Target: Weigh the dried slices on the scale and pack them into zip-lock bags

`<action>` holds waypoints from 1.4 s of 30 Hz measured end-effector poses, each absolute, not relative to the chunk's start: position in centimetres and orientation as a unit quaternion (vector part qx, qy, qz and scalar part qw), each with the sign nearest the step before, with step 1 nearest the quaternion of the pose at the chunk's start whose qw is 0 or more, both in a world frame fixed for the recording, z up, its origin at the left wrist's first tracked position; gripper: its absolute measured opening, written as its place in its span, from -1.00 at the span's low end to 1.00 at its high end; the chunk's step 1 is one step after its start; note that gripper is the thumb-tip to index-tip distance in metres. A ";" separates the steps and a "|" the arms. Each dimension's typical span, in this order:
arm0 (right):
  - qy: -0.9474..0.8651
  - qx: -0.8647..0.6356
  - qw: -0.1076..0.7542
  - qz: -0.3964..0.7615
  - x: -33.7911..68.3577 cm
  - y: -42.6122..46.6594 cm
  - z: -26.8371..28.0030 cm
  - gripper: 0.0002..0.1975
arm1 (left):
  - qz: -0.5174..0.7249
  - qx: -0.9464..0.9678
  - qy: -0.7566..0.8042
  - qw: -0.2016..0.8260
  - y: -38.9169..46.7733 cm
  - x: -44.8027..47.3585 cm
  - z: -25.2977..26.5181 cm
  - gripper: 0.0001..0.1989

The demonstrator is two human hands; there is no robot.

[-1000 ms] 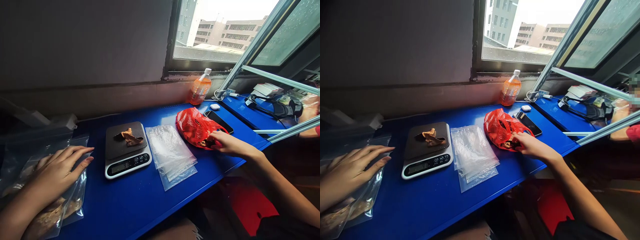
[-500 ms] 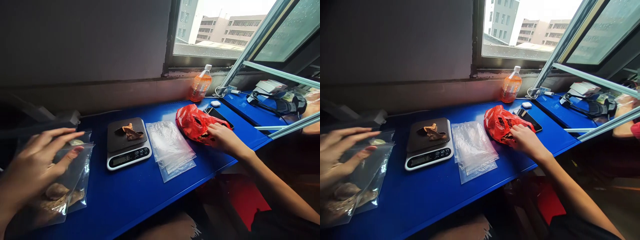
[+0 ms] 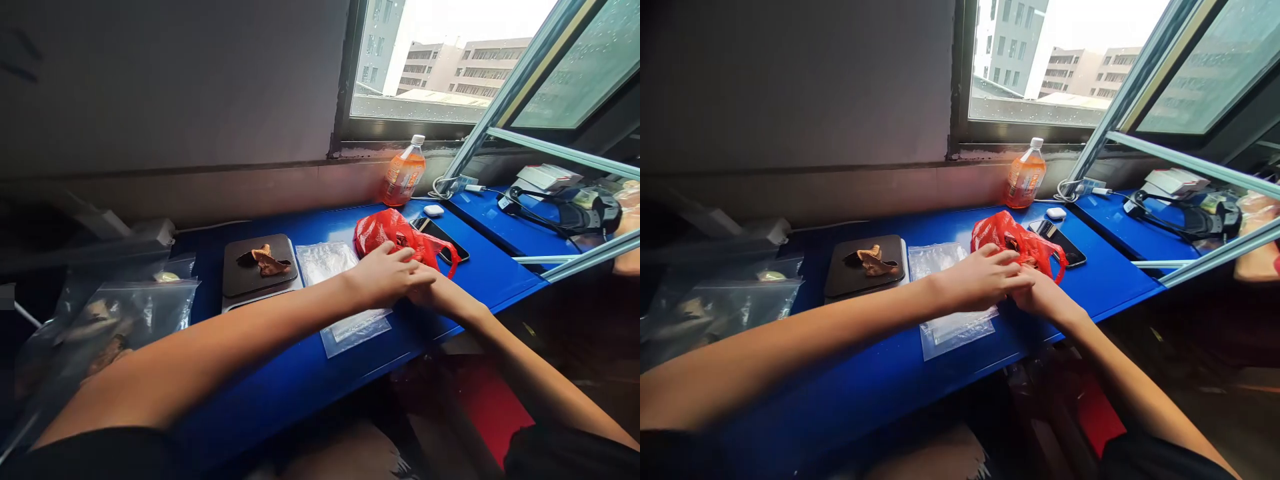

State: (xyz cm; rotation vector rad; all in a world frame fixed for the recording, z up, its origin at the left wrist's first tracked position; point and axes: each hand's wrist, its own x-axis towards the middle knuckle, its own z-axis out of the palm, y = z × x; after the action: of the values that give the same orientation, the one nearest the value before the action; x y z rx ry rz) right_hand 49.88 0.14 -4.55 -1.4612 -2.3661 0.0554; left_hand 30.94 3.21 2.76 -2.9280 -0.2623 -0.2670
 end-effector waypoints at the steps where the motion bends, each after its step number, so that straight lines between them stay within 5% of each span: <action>1: -0.837 -0.518 0.171 0.032 50.3 0.1 -4.5 -0.70 | -0.081 -0.987 -0.102 0.098 3.9 31.4 2.5 -0.64; 5: -0.825 -0.552 0.114 0.043 52.4 -0.1 -3.7 -0.81 | -0.055 -0.981 -0.145 0.117 5.5 30.7 2.8 -0.69; 10: -0.786 -0.605 0.000 -0.130 53.0 -0.3 -2.7 -0.82 | -0.030 -0.966 -0.213 0.142 5.1 28.5 3.3 -0.68; 20: -0.848 -0.523 0.056 -0.065 50.2 1.3 -3.1 -0.84 | -0.081 -0.965 -0.220 0.116 3.9 28.2 1.8 -0.74; 25: -0.780 -0.586 0.157 -0.154 51.8 1.5 -2.5 -0.74 | -0.006 -0.969 -0.232 0.082 4.3 27.8 1.6 -0.75; 29: -0.762 -0.601 0.142 -0.197 51.8 0.8 -3.2 -0.71 | -0.030 -0.960 -0.268 0.080 4.1 27.0 1.6 -0.75; 35: -0.836 -0.525 0.123 -0.099 49.7 0.6 -3.7 -0.77 | -0.109 -0.939 -0.326 -0.021 4.9 28.7 1.9 -0.40; 42: -0.868 -0.485 0.067 -0.078 49.6 1.3 -3.6 -0.63 | -0.166 -0.899 -0.392 -0.100 5.8 29.0 2.0 -0.46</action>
State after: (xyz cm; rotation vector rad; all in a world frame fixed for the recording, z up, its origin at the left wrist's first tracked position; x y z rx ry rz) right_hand 49.56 1.33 -3.57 -1.4633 -2.6176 -0.2357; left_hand 28.97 5.76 1.98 -3.0203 -1.3180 -0.5569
